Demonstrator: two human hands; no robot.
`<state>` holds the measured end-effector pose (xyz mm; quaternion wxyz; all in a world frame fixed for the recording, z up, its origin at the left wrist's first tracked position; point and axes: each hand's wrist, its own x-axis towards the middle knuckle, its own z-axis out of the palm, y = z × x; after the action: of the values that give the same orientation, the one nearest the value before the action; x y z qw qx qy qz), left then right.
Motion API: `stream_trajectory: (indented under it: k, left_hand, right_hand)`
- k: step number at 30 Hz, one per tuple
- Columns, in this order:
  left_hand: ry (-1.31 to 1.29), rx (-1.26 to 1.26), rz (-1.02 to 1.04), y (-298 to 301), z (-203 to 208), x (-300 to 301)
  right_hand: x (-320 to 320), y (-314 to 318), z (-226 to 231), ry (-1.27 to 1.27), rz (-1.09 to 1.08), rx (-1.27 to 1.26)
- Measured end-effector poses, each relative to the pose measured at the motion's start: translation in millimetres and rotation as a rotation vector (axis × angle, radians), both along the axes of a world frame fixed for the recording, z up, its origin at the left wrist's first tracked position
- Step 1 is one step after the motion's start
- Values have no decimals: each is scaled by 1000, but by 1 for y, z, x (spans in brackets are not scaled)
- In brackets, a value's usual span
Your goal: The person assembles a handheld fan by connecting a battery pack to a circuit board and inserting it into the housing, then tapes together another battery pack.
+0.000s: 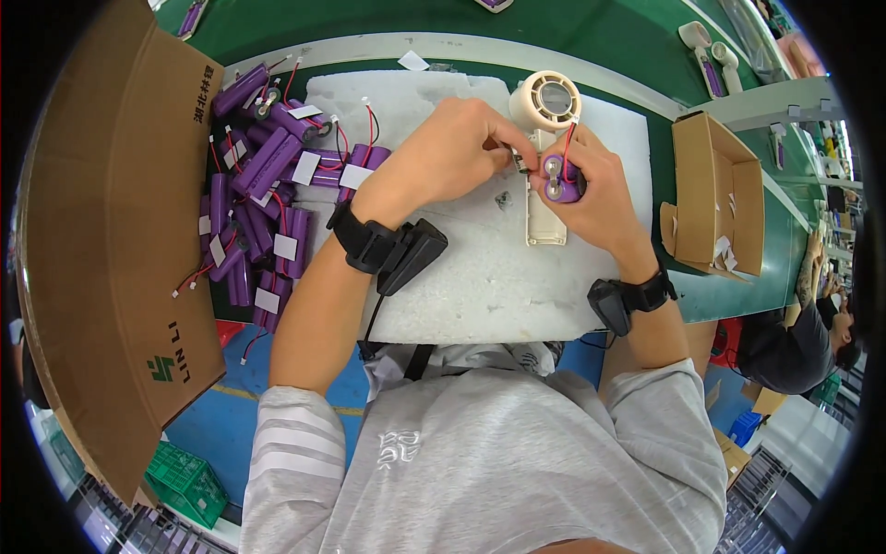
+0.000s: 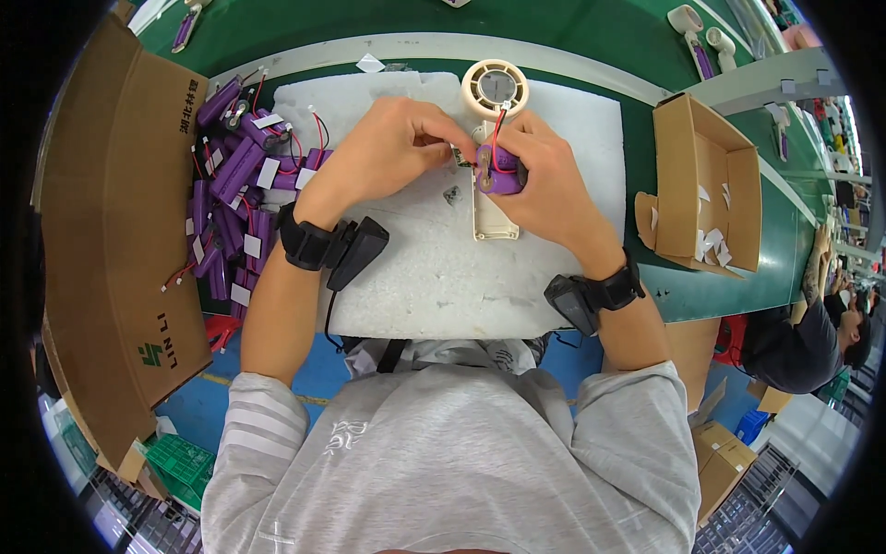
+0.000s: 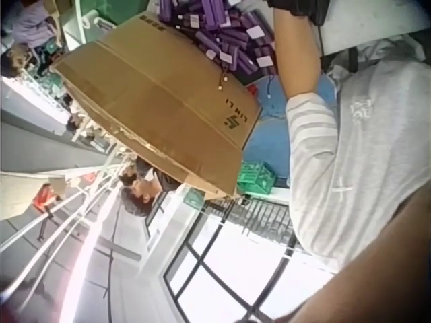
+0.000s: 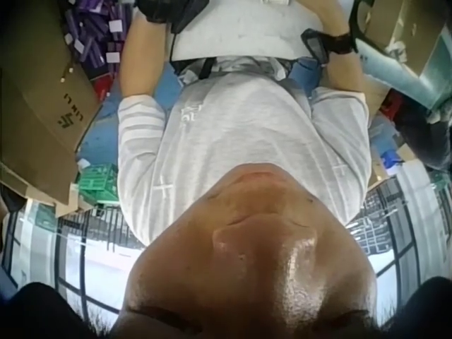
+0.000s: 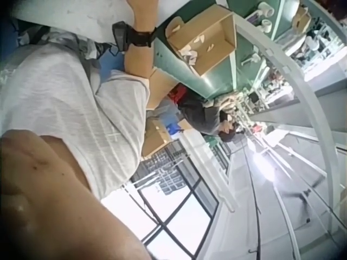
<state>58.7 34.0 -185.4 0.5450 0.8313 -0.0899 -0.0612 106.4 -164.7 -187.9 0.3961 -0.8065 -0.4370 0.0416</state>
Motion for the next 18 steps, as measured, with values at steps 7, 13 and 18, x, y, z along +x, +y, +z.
stream_trajectory:
  k: [7,13,18]
  left_hand:
    - [-66,-98,-45,-2,-2,-4]
    - [-25,-32,-52,-8,4,-3]
    - [73,-251,14,-4,3,-2]
  right_hand:
    - [0,0,3,34,31,16]
    - [1,-6,1,172,53,89]
    - [3,-3,1,304,75,269]
